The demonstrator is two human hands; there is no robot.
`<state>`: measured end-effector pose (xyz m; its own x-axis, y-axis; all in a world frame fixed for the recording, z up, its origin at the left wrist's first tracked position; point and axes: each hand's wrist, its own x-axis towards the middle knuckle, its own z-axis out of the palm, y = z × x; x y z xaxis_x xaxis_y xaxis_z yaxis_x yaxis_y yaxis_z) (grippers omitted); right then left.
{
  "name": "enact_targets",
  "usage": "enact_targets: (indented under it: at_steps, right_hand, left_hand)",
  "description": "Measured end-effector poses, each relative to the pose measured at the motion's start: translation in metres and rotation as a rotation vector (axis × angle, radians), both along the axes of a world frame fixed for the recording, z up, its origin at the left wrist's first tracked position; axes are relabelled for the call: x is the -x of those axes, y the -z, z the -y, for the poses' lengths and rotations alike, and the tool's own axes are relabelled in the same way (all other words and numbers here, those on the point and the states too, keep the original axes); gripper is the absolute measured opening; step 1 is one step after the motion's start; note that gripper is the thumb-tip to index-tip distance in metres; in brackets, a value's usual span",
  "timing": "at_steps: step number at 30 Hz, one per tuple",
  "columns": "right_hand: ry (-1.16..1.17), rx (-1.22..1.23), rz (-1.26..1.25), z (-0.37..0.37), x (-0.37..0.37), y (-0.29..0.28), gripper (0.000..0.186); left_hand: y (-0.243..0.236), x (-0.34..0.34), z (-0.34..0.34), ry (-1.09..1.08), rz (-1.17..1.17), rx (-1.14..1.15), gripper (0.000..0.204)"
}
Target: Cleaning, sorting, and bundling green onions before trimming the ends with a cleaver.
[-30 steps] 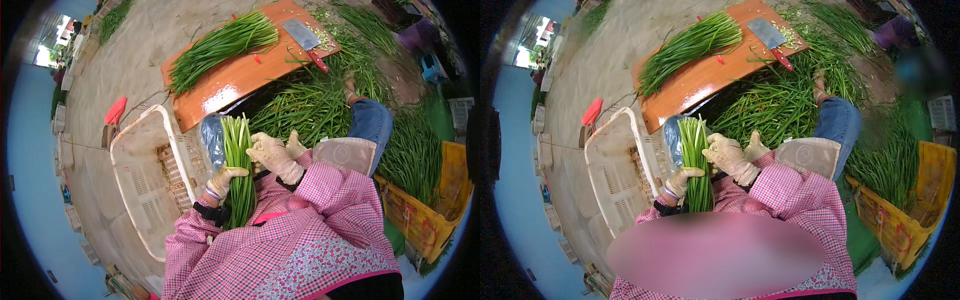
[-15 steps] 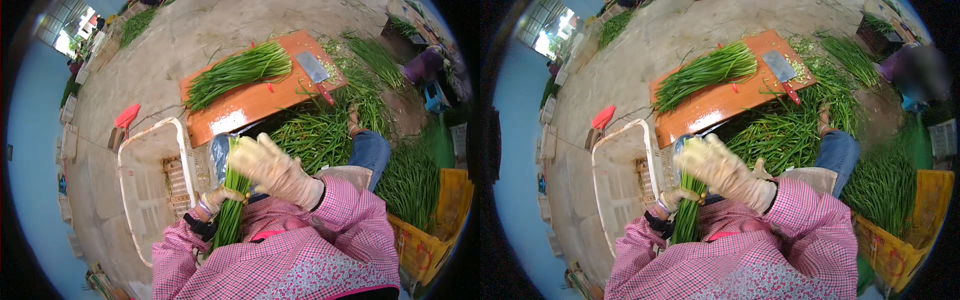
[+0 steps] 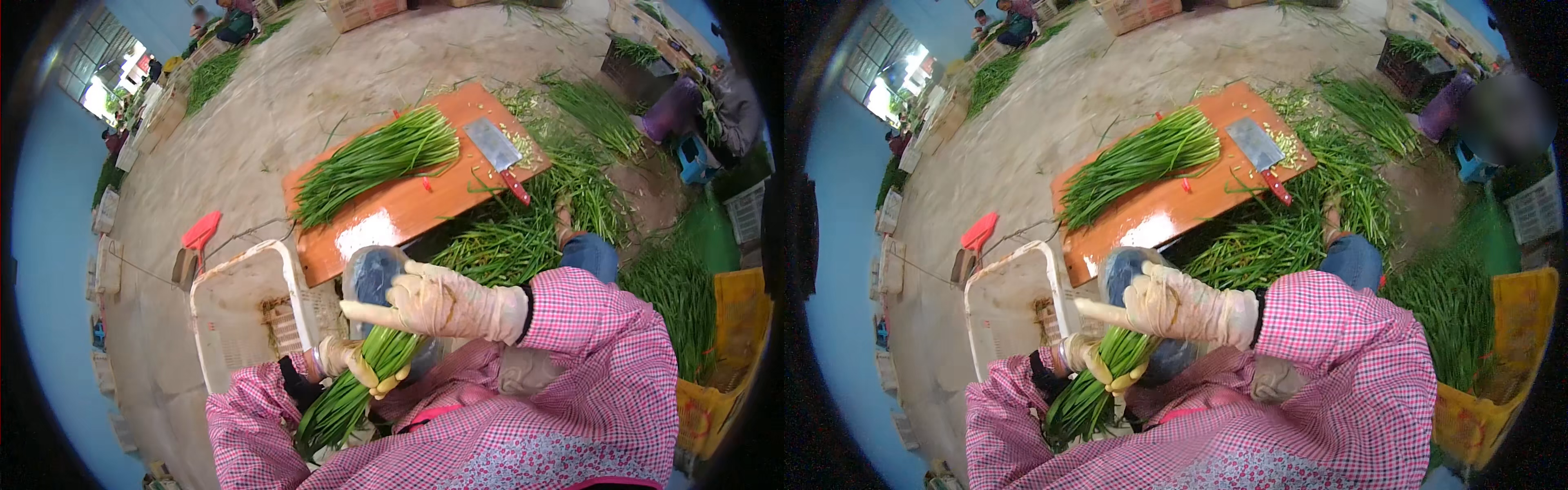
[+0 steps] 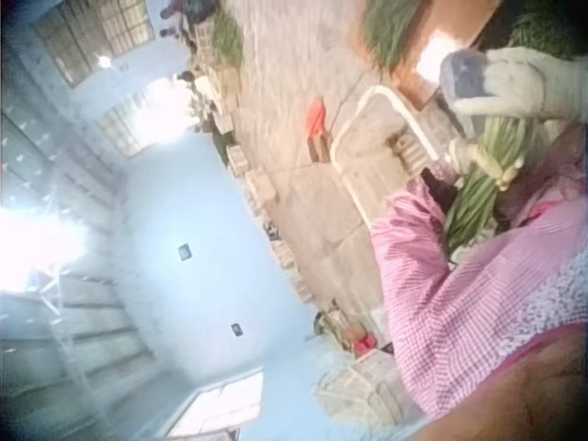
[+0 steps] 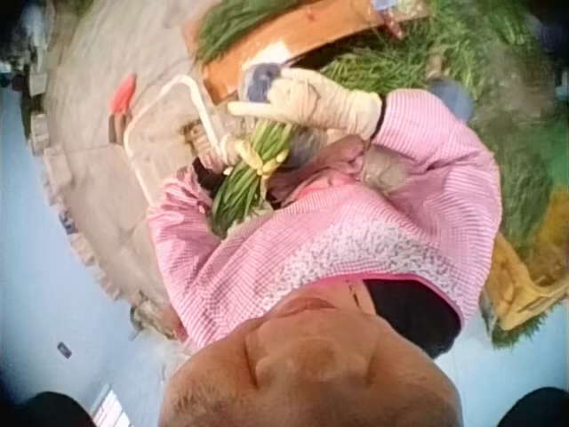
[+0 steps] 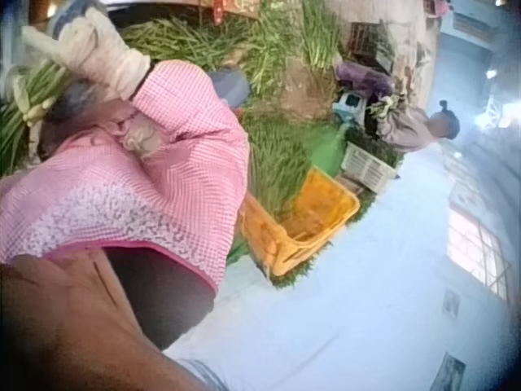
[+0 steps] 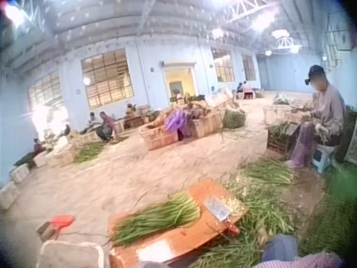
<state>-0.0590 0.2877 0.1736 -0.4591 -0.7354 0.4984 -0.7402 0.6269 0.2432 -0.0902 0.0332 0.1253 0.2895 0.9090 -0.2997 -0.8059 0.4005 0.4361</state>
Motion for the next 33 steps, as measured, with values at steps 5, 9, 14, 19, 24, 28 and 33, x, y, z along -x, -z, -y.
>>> enact_targets:
  at_steps: [5,9,14,19,24,28,33]
  right_hand:
    - [-0.048,0.102,0.089,-0.014,0.060,0.030,0.033]
    - [0.087,0.006,0.065,-0.037,0.113,0.044,0.008]
    - [0.199,-0.073,0.184,-0.073,0.183,0.046,0.009]
    - [0.024,-0.006,0.148,-0.078,0.221,0.048,0.008]
    - [0.207,-0.049,-0.005,-0.083,0.262,0.046,0.007]
    - [0.262,0.174,-0.128,-0.088,0.317,0.043,0.003]
    - [0.330,0.400,-0.097,-0.100,0.375,0.044,0.006]
  left_hand:
    - [0.017,0.048,-0.013,-0.051,-0.016,0.008,0.071]
    - [0.019,0.094,-0.018,-0.199,-0.118,-0.009,0.085]
    - [0.024,0.107,-0.013,-0.378,-0.018,-0.099,0.090]
    - [0.043,0.097,-0.020,-0.421,0.095,-0.101,0.110]
    - [0.033,0.190,-0.024,-0.270,-0.429,-0.151,0.079]
    - [-0.025,0.307,-0.020,-0.229,-1.144,0.086,0.067]
    - [-0.111,0.401,-0.047,0.191,-1.803,0.555,0.062]
